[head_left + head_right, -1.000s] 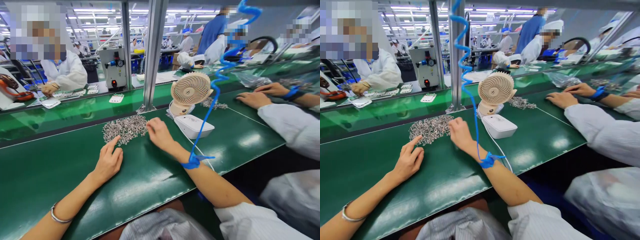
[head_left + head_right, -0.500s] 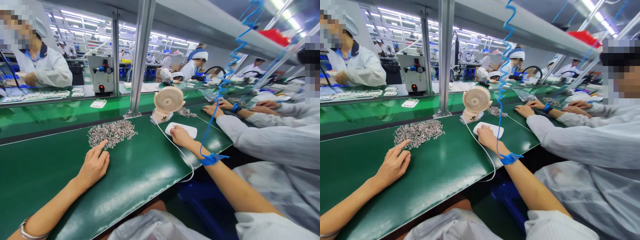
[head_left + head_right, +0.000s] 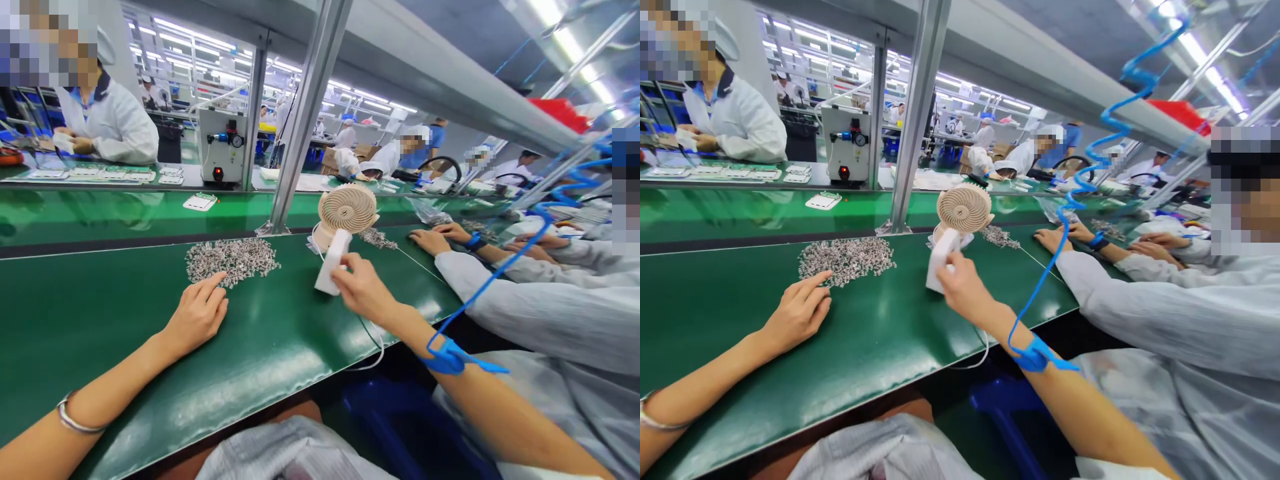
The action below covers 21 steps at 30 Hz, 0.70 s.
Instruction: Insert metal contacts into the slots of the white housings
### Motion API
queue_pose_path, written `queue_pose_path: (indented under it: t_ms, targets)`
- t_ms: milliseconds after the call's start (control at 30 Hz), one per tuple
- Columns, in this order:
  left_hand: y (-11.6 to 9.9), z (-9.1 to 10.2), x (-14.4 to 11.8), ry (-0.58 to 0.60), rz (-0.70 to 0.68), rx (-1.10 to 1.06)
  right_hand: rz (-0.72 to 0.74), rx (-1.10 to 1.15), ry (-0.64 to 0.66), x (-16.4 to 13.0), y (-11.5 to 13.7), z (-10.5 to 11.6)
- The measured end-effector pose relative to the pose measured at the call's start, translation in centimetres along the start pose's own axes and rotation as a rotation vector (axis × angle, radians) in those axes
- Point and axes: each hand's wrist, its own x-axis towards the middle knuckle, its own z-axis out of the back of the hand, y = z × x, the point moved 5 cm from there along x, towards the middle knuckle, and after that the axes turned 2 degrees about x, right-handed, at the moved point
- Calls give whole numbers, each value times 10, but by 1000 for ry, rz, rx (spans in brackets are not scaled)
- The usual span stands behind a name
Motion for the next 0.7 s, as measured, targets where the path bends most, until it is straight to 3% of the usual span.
queue_pose_path:
  t_ms: [67, 167, 267, 333, 433, 600, 700]
  targets:
    - [-2, 2, 1, -9, 5, -6, 200, 23, -74, 4, 52, 14]
    - [-7, 6, 4, 1, 5, 10, 502, 48, 18, 3, 120, 24]
    - [-17, 6, 5, 124, -104, 64, 608, 165, 106, -5, 147, 29]
    - [-27, 7, 4, 200, -210, 70, 589, 257, 143, -10, 144, 27]
    - [-43, 17, 3, 199, -297, 29, 451, 413, 167, -12, 123, 23]
    - [-83, 37, 10, 103, -327, -64, 196, 740, 234, -6, 91, 17]
    - [-107, 37, 18, 182, -309, -79, 173, 735, 237, -2, 89, 18]
